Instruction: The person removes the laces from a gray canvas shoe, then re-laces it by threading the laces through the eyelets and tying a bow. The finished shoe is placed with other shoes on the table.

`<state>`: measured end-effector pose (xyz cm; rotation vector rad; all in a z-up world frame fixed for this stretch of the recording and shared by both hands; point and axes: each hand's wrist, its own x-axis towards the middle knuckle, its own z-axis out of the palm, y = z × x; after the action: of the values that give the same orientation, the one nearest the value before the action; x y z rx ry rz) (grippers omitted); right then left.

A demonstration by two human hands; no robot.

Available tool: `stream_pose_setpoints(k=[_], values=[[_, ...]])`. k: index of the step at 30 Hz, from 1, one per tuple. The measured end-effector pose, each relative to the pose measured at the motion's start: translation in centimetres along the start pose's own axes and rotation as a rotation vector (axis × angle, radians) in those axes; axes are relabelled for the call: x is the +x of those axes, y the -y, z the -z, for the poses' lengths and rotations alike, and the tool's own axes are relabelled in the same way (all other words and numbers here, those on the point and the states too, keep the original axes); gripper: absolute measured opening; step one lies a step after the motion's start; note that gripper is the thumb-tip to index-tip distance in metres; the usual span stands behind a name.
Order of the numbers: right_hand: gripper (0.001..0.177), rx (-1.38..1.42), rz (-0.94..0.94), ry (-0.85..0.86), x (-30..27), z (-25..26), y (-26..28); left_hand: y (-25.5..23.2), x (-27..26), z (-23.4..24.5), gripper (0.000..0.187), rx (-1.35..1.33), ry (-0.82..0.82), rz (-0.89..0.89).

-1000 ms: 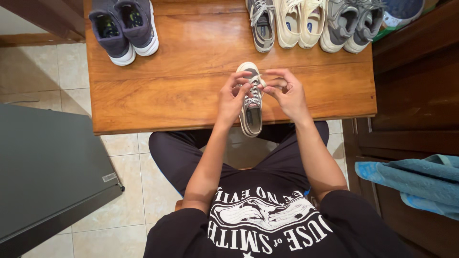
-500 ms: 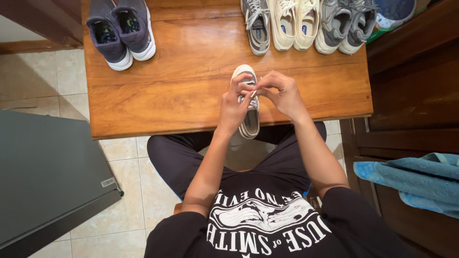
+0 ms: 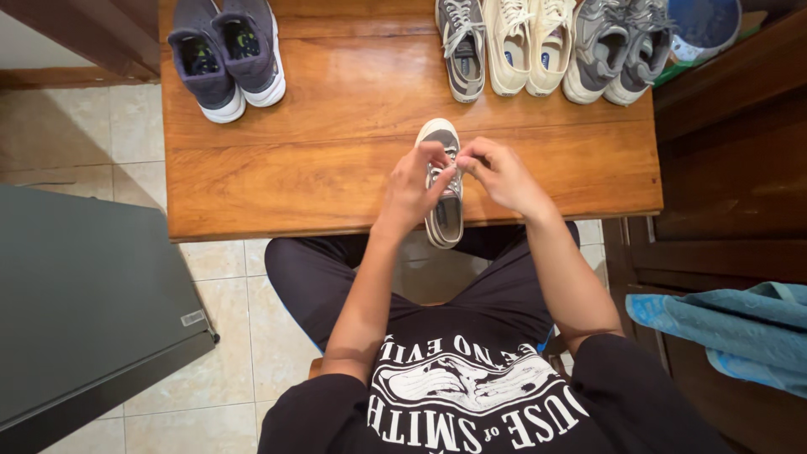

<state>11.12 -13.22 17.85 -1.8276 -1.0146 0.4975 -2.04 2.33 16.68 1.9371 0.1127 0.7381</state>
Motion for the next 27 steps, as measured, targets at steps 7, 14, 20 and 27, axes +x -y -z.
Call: stream_pose_setpoints(k=[7,14,20,27], values=[[0.017,0.341,-0.179,0.010,0.7,-0.9,-1.4,-1.5,0.8,-1.1,0.032,0.191,-0.054,-0.054],[0.008,0.102,-0.146,-0.152,0.7,0.2,-4.3,2.4,0.1,-0.4,0.015,0.298,-0.103,-0.043],[0.009,-0.280,-0.266,-0.220,-1.7,5.3,-9.9,13.1,-3.7,2.2,0.025,0.208,-0.212,0.333],[0.035,-0.738,-0.248,0.013,-4.6,3.3,-12.5,16.6,-7.3,3.9,0.030,0.618,-0.352,0.495]])
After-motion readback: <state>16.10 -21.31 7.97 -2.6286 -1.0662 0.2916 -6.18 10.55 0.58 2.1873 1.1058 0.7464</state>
